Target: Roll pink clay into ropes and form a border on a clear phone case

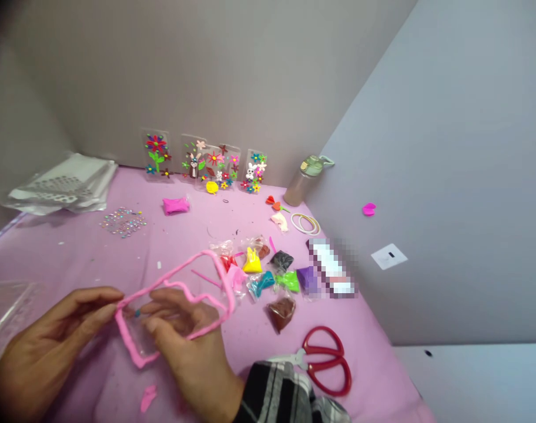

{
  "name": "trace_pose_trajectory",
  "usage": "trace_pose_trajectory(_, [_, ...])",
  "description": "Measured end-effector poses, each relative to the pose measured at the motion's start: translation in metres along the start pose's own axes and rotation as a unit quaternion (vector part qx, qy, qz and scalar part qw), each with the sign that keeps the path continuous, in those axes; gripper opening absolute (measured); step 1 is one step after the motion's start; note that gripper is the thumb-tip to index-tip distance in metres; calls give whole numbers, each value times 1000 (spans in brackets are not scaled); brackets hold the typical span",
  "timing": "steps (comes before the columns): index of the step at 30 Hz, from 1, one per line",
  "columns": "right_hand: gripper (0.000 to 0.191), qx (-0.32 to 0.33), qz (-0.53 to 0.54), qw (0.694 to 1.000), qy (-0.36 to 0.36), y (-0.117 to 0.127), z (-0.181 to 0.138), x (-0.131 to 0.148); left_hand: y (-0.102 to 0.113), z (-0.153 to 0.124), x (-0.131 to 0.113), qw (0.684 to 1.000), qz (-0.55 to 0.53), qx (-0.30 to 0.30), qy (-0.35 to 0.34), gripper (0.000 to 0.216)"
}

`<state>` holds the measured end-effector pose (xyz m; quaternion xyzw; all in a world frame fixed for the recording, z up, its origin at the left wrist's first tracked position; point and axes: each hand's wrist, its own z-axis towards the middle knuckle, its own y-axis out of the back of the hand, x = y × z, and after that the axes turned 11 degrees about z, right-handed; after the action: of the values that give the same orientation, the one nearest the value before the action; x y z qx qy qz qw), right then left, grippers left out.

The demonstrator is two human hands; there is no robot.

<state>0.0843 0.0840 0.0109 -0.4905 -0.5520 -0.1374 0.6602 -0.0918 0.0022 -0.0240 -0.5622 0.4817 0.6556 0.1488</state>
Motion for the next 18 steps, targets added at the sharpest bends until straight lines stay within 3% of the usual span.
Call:
trace_pose_trajectory(3, [27, 1, 46, 999, -17, 6, 6, -3, 2, 3, -8, 1000, 18, 6, 5, 43])
trace_pose_trajectory(9, [27, 5, 67, 997, -28, 9, 10, -4, 3, 3, -25, 996, -65, 53, 37, 40])
trace_pose_trajectory(15, [26, 18, 73, 997, -25, 9, 9, -3, 3, 3, -21, 977, -152, 135, 69, 37])
trace_pose_trajectory(18, [26, 10, 63, 998, -24, 9, 10, -3, 3, 3, -19, 974, -162, 141, 73, 38])
